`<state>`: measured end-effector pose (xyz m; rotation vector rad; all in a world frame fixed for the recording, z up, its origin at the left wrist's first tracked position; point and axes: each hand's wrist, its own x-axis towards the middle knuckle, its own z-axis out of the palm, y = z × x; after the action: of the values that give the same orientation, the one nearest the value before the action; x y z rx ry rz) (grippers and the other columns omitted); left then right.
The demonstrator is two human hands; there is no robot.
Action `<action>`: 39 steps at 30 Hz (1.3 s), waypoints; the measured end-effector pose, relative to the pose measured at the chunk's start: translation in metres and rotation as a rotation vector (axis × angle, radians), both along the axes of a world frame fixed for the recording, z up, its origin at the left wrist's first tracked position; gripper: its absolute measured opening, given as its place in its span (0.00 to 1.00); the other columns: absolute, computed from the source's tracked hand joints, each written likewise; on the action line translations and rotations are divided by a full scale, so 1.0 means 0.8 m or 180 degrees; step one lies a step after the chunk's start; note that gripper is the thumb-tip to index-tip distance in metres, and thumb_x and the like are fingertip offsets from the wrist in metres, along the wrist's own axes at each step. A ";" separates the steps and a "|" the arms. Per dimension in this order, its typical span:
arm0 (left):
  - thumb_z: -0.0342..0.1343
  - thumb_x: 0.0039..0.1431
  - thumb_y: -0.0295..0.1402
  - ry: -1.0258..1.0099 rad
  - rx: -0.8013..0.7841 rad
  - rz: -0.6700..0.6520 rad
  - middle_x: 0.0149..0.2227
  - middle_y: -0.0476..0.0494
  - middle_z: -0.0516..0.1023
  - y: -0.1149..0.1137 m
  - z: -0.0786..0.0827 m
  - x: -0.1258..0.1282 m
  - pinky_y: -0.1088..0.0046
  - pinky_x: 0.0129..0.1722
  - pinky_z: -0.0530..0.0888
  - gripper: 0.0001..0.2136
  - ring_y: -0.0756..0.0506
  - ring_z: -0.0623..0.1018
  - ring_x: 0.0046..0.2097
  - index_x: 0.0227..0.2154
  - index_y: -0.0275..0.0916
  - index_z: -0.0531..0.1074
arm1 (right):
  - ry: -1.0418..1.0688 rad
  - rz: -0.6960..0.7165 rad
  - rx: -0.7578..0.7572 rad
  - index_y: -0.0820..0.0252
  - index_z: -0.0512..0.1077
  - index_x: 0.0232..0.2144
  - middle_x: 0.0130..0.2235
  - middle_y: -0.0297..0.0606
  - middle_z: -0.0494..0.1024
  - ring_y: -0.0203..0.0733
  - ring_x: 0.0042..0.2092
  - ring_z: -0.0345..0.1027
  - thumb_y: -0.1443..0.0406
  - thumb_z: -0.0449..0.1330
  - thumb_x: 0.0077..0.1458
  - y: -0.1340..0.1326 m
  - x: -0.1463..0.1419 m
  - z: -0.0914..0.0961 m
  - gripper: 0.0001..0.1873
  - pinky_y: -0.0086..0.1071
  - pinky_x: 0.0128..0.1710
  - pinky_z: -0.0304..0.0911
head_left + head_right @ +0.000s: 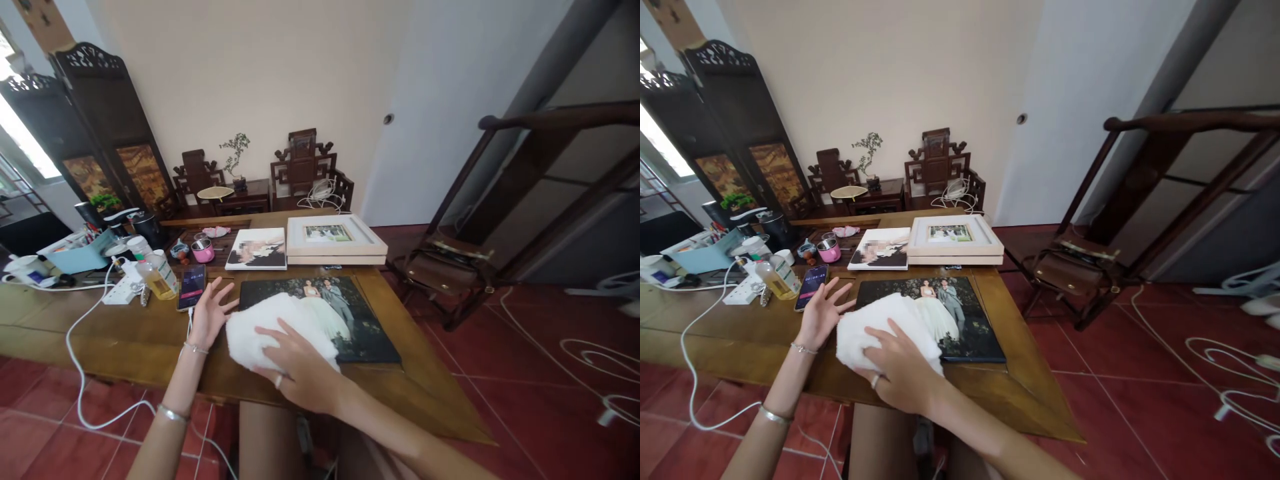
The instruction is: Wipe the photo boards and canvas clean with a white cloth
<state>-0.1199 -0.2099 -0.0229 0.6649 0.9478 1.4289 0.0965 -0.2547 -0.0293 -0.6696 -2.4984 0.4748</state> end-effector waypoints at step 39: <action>0.58 0.52 0.40 -0.0175 -0.0107 0.0171 0.54 0.38 0.69 -0.088 -0.017 0.162 0.67 0.50 0.70 0.23 0.40 0.70 0.55 0.52 0.42 0.63 | 0.4982 -0.2673 -0.1299 0.52 0.69 0.38 0.43 0.33 0.75 0.47 0.44 0.71 0.67 0.65 0.38 0.034 0.127 0.083 0.21 0.41 0.45 0.70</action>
<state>0.0096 -0.2800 -0.0362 0.5764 0.9507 1.4683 0.1984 -0.2272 0.0370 -0.8838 -0.5811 0.7396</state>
